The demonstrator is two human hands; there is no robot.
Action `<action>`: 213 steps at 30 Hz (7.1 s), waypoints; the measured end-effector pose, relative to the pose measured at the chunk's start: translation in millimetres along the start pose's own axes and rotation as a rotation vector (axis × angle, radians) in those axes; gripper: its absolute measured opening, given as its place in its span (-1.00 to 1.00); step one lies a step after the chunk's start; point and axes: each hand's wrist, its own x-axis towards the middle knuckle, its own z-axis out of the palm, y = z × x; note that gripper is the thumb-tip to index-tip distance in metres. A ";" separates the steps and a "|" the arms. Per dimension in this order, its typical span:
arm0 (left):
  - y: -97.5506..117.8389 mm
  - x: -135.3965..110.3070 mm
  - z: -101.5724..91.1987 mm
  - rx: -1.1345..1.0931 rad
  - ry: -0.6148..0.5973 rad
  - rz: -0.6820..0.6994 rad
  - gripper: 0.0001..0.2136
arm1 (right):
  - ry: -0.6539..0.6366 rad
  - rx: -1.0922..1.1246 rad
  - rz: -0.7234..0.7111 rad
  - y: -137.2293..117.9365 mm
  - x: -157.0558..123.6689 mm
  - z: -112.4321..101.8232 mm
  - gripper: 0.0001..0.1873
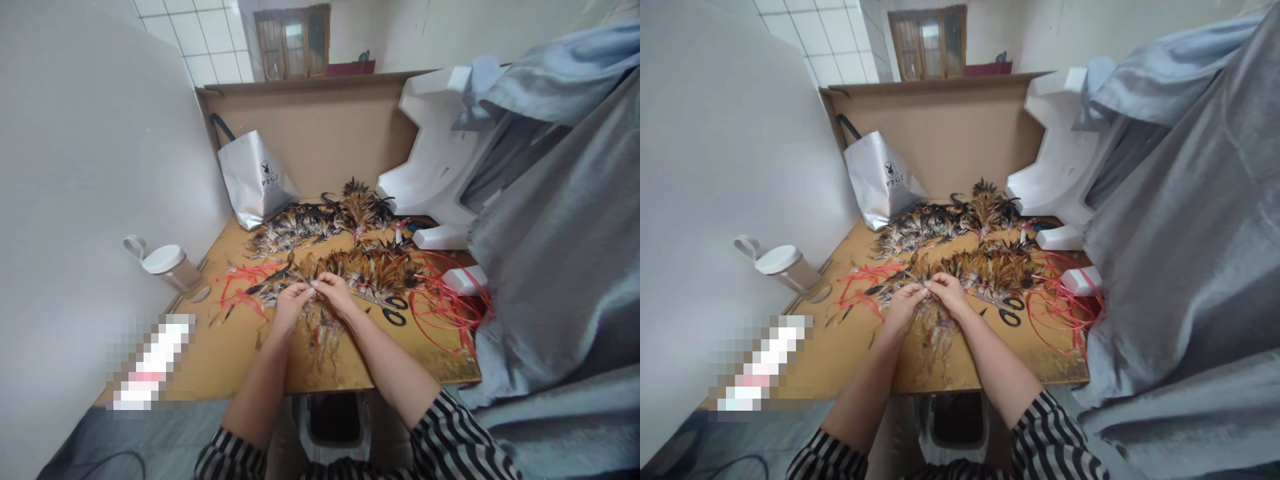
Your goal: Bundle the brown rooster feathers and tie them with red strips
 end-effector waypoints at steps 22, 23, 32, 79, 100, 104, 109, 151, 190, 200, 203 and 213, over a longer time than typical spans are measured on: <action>0.1 -2.2 2.3 0.094 0.028 0.110 -0.84 | -0.010 0.083 0.010 -5.9 -1.1 4.9 -0.70; 0.0 -2.1 2.8 0.112 0.037 0.123 -0.84 | -0.003 0.054 -0.004 -7.8 -1.0 4.5 -0.70; 1.6 -3.4 5.8 0.286 0.241 0.286 -0.76 | 0.283 -0.108 -0.148 -38.1 -10.8 -36.7 -0.69; 11.5 3.6 -39.7 0.119 0.436 0.353 -0.75 | 0.009 -0.970 -0.312 -38.9 -39.1 -8.1 -0.83; 11.5 28.8 -42.4 0.359 0.365 0.423 -0.77 | -0.021 -1.379 -0.119 20.6 31.7 20.1 -0.84; 18.5 32.7 -41.3 0.321 0.363 0.397 -0.76 | 0.043 -1.104 -0.121 24.5 38.3 13.9 -0.85; 24.5 30.2 -46.6 0.258 0.315 0.359 -0.76 | 0.129 -0.469 0.042 28.0 47.6 9.9 -0.79; 13.8 33.6 -49.5 0.123 0.078 -0.029 -0.71 | -0.007 -0.933 0.093 19.2 40.9 -10.4 -0.70; 20.7 21.4 -42.6 -0.436 -0.164 -0.433 -0.94 | 0.059 0.163 0.039 25.3 33.0 27.2 -0.73; 20.0 24.1 -41.5 -0.324 -0.040 -0.238 -0.89 | 0.105 0.086 0.098 23.3 31.6 28.2 -0.66; 19.6 23.8 -39.8 -0.242 -0.014 -0.175 -0.83 | 0.104 -0.008 0.116 22.4 29.3 29.6 -0.63; 12.0 25.5 -37.8 -0.069 -0.009 -0.121 -0.75 | 0.067 0.026 0.132 26.4 31.1 26.7 -0.65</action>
